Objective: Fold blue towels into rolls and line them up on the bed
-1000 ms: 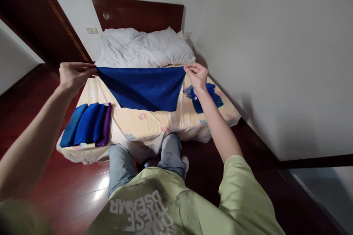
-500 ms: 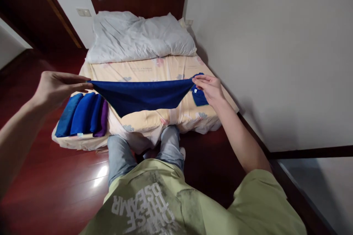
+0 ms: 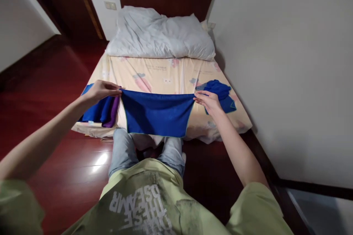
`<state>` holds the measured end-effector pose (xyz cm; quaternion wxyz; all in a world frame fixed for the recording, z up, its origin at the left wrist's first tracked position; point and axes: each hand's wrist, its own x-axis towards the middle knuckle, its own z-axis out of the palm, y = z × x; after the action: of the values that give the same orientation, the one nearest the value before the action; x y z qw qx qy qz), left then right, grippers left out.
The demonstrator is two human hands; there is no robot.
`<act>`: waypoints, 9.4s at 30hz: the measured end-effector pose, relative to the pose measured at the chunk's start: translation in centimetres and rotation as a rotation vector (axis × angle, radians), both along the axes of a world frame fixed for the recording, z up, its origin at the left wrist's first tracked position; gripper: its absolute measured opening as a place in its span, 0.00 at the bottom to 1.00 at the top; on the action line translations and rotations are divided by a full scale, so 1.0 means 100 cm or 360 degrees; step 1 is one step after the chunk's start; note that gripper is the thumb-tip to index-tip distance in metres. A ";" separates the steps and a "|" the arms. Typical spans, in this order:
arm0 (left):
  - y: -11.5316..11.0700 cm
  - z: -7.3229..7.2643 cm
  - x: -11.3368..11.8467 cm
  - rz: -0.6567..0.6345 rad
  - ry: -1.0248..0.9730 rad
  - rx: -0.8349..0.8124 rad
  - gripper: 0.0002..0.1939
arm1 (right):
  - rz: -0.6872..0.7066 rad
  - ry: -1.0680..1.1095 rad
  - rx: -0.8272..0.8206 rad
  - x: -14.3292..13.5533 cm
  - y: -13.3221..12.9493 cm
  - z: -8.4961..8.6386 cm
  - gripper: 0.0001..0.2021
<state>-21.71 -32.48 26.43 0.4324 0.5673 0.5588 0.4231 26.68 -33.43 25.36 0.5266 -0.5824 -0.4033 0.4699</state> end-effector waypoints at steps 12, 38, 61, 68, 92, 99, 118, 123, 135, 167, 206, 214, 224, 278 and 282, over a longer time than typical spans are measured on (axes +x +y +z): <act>0.038 0.007 0.001 0.0464 0.0291 0.0776 0.16 | -0.0189 -0.0178 0.0903 -0.005 0.069 -0.008 0.21; -0.048 -0.287 0.004 0.0579 0.0454 -0.0350 0.21 | -0.0166 -0.0346 -0.0199 -0.045 -0.011 -0.288 0.09; -0.012 -0.262 0.058 -0.0038 0.1338 0.0484 0.28 | 0.0545 -0.1920 0.0370 -0.110 0.004 -0.246 0.28; 0.029 -0.277 0.080 -0.0152 0.1384 0.0366 0.34 | 0.0645 -0.1977 0.0254 -0.135 0.038 -0.259 0.30; 0.026 -0.308 0.064 0.0053 0.1283 0.0270 0.33 | 0.0535 -0.1944 0.0019 -0.131 0.105 -0.280 0.34; 0.027 -0.312 0.062 0.0028 0.1345 0.0261 0.33 | 0.0314 -0.2003 -0.0112 -0.130 0.173 -0.302 0.35; 0.117 -0.291 0.068 -0.0034 0.1227 0.0291 0.36 | 0.0283 -0.1994 -0.0083 -0.127 0.173 -0.313 0.35; 0.182 -0.314 0.057 -0.0024 0.1103 0.0269 0.39 | 0.0331 -0.2091 -0.0088 -0.123 0.176 -0.319 0.35; 0.145 -0.317 0.051 -0.0002 0.1115 0.0205 0.36 | 0.0332 -0.2088 -0.0112 -0.120 0.179 -0.324 0.36; -0.041 -0.321 0.012 -0.0128 0.0810 0.0378 0.16 | 0.0553 -0.1479 0.0758 -0.007 -0.012 -0.321 0.19; -0.004 -0.319 0.009 0.0068 0.0682 0.0358 0.16 | 0.0302 -0.1191 0.0651 -0.025 0.016 -0.324 0.21; -0.003 -0.325 0.006 0.0202 0.0852 0.0322 0.17 | 0.0128 -0.1403 0.0597 -0.026 0.019 -0.333 0.13; -0.002 -0.335 0.006 0.0400 0.0902 0.0328 0.17 | -0.0132 -0.1237 0.0409 -0.028 0.023 -0.353 0.24; -0.006 -0.345 0.021 0.0623 0.1025 0.0195 0.08 | -0.0202 -0.1430 0.0419 -0.037 0.019 -0.353 0.17; -0.007 -0.346 0.021 0.0608 0.1062 0.0102 0.08 | -0.0227 -0.1377 0.0380 -0.040 0.019 -0.349 0.17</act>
<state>-19.62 -33.18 -8.20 0.1222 0.5727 0.7509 0.3052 22.72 -31.51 -9.50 0.4042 -0.6867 -0.5965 0.0961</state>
